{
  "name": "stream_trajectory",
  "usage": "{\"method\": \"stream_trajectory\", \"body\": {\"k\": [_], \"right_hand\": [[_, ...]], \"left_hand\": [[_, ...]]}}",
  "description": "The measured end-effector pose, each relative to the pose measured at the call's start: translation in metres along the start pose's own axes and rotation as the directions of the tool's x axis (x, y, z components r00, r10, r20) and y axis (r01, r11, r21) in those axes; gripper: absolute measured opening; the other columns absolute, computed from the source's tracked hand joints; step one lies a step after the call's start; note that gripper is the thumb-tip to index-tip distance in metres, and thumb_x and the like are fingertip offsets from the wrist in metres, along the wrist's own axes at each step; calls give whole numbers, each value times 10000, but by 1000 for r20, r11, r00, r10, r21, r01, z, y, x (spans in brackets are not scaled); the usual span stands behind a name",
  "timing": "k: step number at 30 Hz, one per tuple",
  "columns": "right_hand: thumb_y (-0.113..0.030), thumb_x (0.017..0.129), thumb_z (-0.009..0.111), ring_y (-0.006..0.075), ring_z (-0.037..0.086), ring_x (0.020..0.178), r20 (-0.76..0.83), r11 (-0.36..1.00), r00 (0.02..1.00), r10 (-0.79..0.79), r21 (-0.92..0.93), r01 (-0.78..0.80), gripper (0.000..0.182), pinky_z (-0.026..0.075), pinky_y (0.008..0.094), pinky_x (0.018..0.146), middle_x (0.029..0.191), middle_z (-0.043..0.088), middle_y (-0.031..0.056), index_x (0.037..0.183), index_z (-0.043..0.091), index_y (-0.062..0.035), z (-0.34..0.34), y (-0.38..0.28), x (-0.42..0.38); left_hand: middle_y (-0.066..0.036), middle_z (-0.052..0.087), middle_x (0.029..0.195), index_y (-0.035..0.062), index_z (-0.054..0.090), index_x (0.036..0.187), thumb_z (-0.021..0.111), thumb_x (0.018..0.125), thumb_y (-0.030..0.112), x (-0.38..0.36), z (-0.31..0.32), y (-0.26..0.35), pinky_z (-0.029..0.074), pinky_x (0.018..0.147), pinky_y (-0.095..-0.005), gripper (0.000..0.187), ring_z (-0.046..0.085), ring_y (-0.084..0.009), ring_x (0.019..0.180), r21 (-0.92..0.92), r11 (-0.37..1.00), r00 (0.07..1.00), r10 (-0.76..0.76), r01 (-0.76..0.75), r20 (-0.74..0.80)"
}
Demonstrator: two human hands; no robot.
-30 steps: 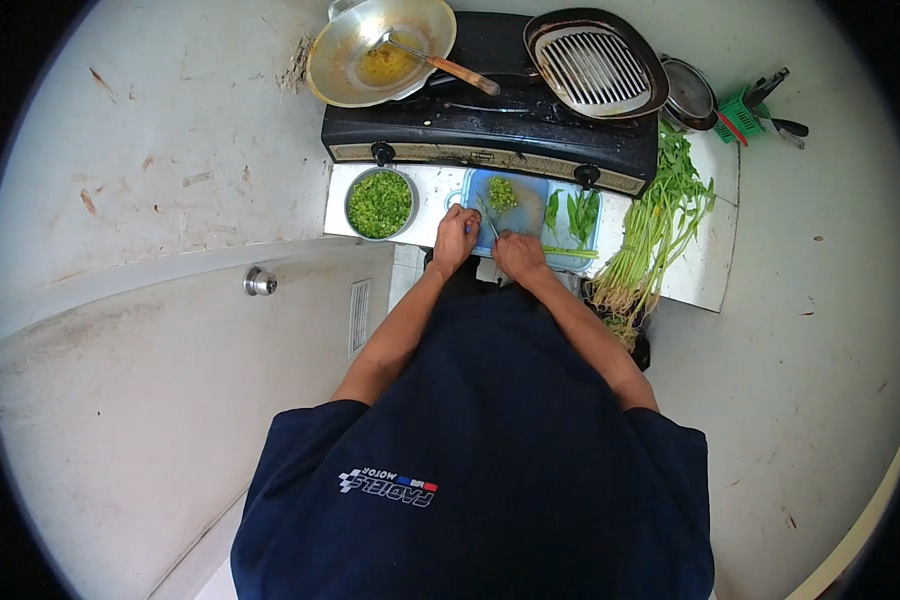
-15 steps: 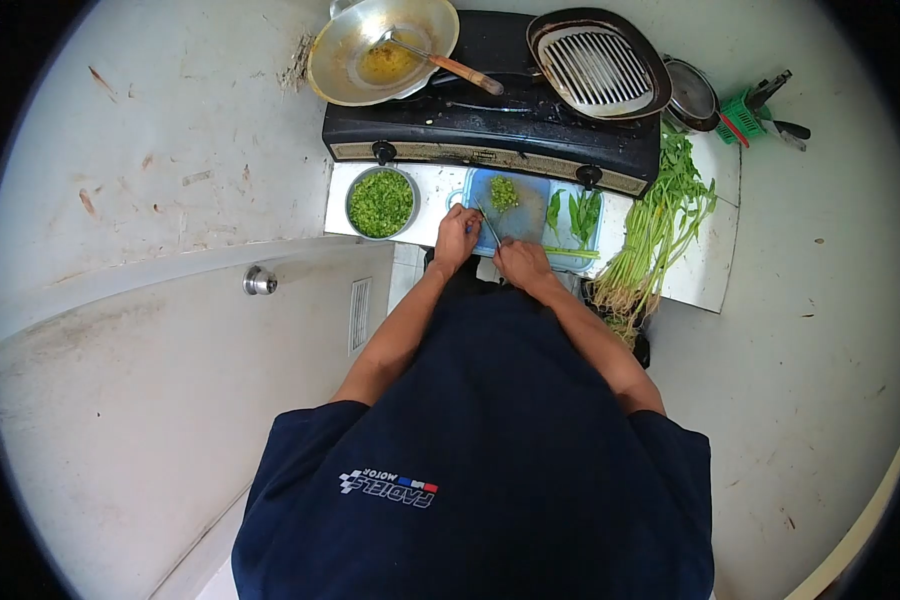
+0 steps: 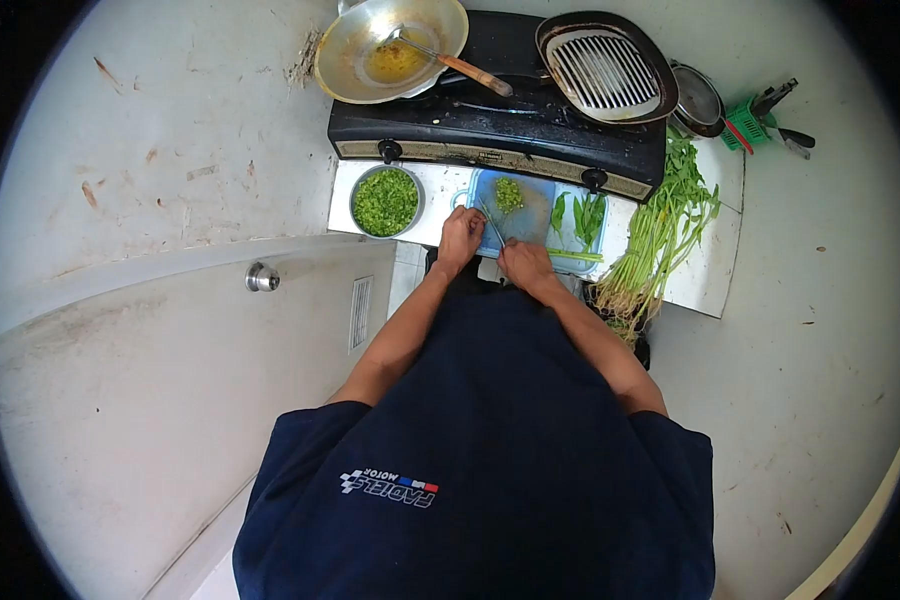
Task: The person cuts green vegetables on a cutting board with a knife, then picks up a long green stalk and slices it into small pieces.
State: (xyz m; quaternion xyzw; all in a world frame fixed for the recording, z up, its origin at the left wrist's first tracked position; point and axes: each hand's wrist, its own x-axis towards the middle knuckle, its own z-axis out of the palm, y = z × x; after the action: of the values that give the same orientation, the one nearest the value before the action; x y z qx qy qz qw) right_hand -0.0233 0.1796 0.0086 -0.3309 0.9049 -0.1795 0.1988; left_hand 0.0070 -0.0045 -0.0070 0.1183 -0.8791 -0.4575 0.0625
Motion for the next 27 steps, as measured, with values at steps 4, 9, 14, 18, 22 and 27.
{"method": "stream_trajectory", "body": {"k": [4, 9, 14, 18, 22, 27], "right_hand": [[-212, 959, 558, 370, 751, 775, 14, 1000, 1000, -19, -16, 19, 282, 593, 476, 703, 825, 738, 229, 911, 694, 31, -6, -2, 2], [-197, 938, 571, 362, 755, 759, -34, 1000, 999, -17, -24, 16, 260, 599, 464, 701, 834, 744, 222, 877, 699, 21, 3, -2, 14], [-197, 938, 574, 359, 760, 761, -36, 1000, 999, -3, -20, 2, 258, 600, 463, 679, 840, 745, 231, 879, 697, 22, -5, -7, 6], [-203, 934, 583, 359, 761, 765, -18, 999, 1000, -13, -32, 13, 260, 601, 465, 672, 829, 744, 231, 876, 697, 23, -4, -10, 5], [-190, 931, 582, 361, 762, 775, -2, 999, 1000, -30, -44, 30, 248, 600, 476, 688, 845, 745, 235, 874, 699, 21, -3, -10, 10], [-189, 926, 585, 361, 759, 779, -2, 998, 1000, -5, -55, 5, 234, 600, 475, 698, 848, 745, 230, 886, 703, 10, 6, -9, 19]], "left_hand": [[-143, 657, 896, -7, 736, 974, 703, 873, -49, 0, 0, 0, 567, 712, -357, 114, 699, -257, 759, 1, 1000, 1000, 1, -1, -3], [-143, 657, 893, -3, 739, 974, 703, 867, -47, 1, -3, 2, 571, 711, -357, 121, 695, -258, 768, 24, 999, 1000, 24, -24, 18], [-148, 661, 901, -9, 737, 973, 699, 858, -56, 2, -3, 6, 580, 715, -354, 130, 697, -260, 767, 41, 999, 1000, 17, -18, 16], [-153, 662, 897, -19, 732, 969, 702, 850, -60, 2, -1, 0, 580, 703, -354, 130, 702, -262, 764, -4, 1000, 1000, 16, -16, 8], [-154, 656, 883, -20, 729, 962, 704, 854, -55, 2, 0, -2, 579, 696, -358, 116, 704, -266, 760, 26, 999, 999, 46, -46, 4], [-155, 646, 853, -9, 729, 950, 704, 878, -30, 2, -4, 2, 568, 689, -373, 80, 702, -277, 759, 40, 998, 999, 42, -43, 4]]}}
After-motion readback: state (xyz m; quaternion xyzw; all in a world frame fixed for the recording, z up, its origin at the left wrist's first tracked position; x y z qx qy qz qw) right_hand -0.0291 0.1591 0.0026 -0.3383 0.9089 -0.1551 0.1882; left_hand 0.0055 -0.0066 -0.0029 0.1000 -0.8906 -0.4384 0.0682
